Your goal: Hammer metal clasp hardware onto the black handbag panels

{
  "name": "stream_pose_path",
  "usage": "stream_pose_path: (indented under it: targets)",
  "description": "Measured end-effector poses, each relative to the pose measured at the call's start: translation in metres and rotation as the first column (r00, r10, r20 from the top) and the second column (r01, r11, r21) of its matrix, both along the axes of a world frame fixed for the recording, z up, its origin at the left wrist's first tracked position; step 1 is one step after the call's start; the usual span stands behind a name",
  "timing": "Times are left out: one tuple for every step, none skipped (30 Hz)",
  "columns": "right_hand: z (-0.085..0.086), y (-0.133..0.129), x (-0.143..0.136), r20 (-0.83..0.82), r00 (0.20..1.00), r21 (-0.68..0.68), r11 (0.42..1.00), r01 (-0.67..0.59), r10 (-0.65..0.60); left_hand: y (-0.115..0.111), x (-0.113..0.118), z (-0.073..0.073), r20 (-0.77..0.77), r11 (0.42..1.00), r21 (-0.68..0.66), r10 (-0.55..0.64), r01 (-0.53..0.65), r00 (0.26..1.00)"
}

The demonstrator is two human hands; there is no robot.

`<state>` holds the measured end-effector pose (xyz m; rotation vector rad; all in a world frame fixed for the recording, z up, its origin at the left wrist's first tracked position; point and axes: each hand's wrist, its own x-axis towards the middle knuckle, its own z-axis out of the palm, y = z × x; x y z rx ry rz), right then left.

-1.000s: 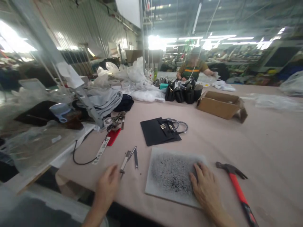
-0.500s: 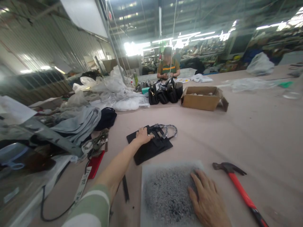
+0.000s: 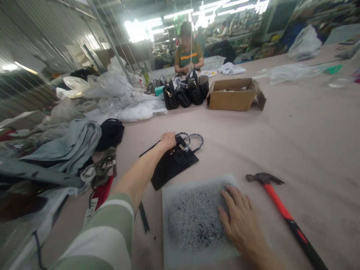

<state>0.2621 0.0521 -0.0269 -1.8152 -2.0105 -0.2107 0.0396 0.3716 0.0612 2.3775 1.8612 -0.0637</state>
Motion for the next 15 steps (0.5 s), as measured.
stream_pose_path:
  targets:
    - [0.001,0.000,0.000,-0.039,0.999,-0.034,0.999,0.002,-0.003,0.000,-0.004,0.007,-0.012,1.000,0.010,-0.012,0.012,1.000]
    - [0.002,0.000,0.000,-0.087,0.996,-0.056,0.998,0.000,-0.005,-0.001,-0.007,0.016,-0.022,0.999,0.023,-0.027,0.028,0.999]
    - [0.002,0.000,0.001,-0.146,0.989,-0.065,0.998,-0.003,-0.006,-0.004,-0.009,0.025,-0.030,0.998,0.036,-0.045,0.046,0.999]
    - [0.002,0.000,0.002,-0.214,0.977,-0.058,0.998,-0.005,-0.008,-0.010,-0.010,0.035,-0.033,0.996,0.050,-0.075,0.077,0.997]
    - [0.002,-0.001,0.004,-0.293,0.956,-0.040,0.999,0.000,-0.012,-0.018,-0.009,0.044,-0.028,0.990,0.058,-0.128,0.130,0.991]
    - [0.003,-0.001,0.006,-0.378,0.926,-0.020,1.000,0.011,-0.018,-0.031,-0.007,0.052,-0.013,0.976,0.060,-0.211,0.212,0.977]
    - [0.003,-0.002,0.009,-0.466,0.885,-0.007,1.000,0.026,-0.026,-0.049,-0.003,0.058,0.012,0.942,0.055,-0.333,0.331,0.943]
    - [0.004,-0.004,0.012,-0.551,0.834,-0.002,0.999,0.043,-0.038,-0.071,0.002,0.063,0.043,0.883,0.049,-0.469,0.467,0.882]
    - [0.004,-0.005,0.015,-0.631,0.774,-0.004,0.998,0.062,-0.051,-0.097,0.008,0.065,0.074,0.800,0.044,-0.600,0.598,0.797]
    - [0.005,-0.007,0.017,-0.702,0.709,-0.010,0.997,0.080,-0.064,-0.126,0.015,0.064,0.091,0.703,0.046,-0.710,0.709,0.698]
    - [0.005,-0.009,0.020,-0.763,0.643,-0.013,0.996,0.094,-0.070,-0.157,0.022,0.060,0.090,0.590,0.066,-0.807,0.805,0.584]
    - [0.004,-0.010,0.022,-0.812,0.579,-0.008,0.994,0.107,-0.069,-0.189,0.029,0.053,0.083,0.463,0.089,-0.886,0.882,0.457]
    - [0.003,-0.012,0.025,-0.850,0.524,0.005,0.993,0.116,-0.057,-0.220,0.036,0.043,0.081,0.362,0.116,-0.931,0.925,0.355]
    - [0.002,-0.013,0.027,-0.868,0.495,0.021,0.993,0.113,-0.038,-0.249,0.042,0.031,0.082,0.308,0.141,-0.951,0.941,0.299]
    - [0.001,-0.013,0.029,-0.869,0.495,0.032,0.995,0.097,-0.020,-0.275,0.047,0.019,0.078,0.280,0.162,-0.959,0.946,0.271]
